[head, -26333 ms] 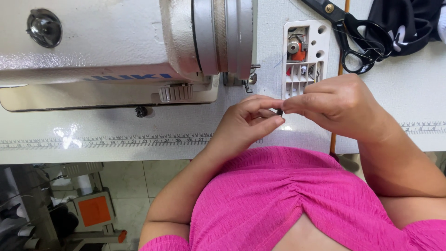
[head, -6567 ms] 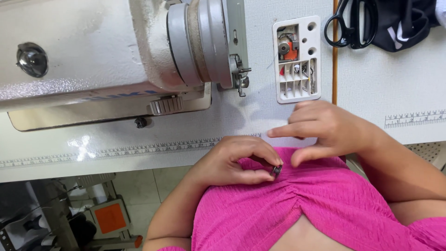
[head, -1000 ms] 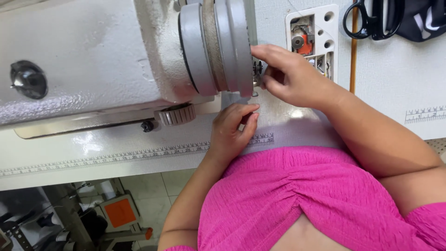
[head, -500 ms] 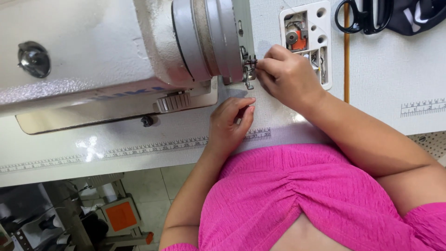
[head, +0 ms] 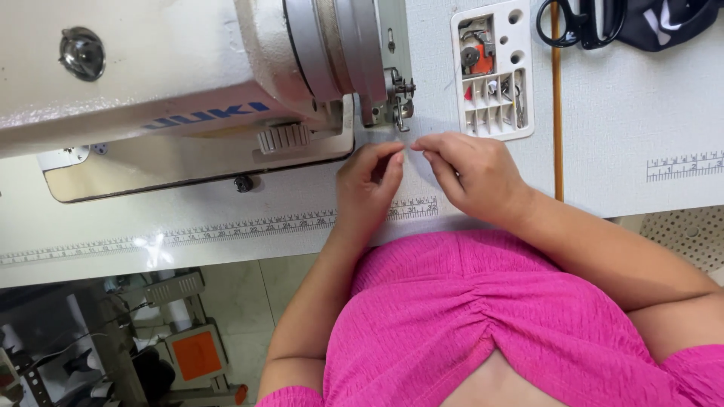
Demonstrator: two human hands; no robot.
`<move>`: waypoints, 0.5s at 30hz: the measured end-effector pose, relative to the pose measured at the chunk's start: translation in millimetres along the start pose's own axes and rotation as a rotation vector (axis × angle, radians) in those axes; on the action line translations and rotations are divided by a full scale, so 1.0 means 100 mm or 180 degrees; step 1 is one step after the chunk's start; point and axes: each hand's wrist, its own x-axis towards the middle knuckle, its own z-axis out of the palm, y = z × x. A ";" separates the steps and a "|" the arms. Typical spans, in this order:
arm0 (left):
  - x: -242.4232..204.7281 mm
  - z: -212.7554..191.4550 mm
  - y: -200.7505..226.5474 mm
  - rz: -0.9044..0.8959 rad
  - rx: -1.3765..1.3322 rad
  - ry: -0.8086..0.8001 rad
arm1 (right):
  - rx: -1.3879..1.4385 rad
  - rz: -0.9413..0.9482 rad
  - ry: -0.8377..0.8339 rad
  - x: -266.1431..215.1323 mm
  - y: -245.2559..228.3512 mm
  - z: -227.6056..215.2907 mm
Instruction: Threading an industrial sewing machine and trimming the thread with scissors
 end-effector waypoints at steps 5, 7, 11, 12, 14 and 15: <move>0.01 0.05 0.01 -0.1094 -0.0438 -0.0289 | 0.0251 0.0091 -0.0020 -0.02 -0.08 -0.01; 0.04 0.12 -0.07 -0.1374 -0.0766 -0.0415 | 0.0218 0.0128 -0.0075 -0.08 -0.05 0.03; 0.02 0.13 -0.09 -0.1320 -0.0791 -0.0347 | 0.0210 0.0039 -0.0031 -0.08 -0.08 0.03; 0.02 0.11 -0.09 -0.1315 -0.0862 -0.0258 | 0.0194 0.0021 -0.0019 -0.07 -0.09 0.03; -0.02 0.12 -0.13 -0.1323 -0.0936 -0.0175 | 0.0180 0.0016 -0.0010 -0.11 -0.09 0.03; -0.03 0.12 -0.16 -0.1338 -0.1090 -0.0021 | 0.0150 0.0036 0.0000 -0.12 -0.07 0.04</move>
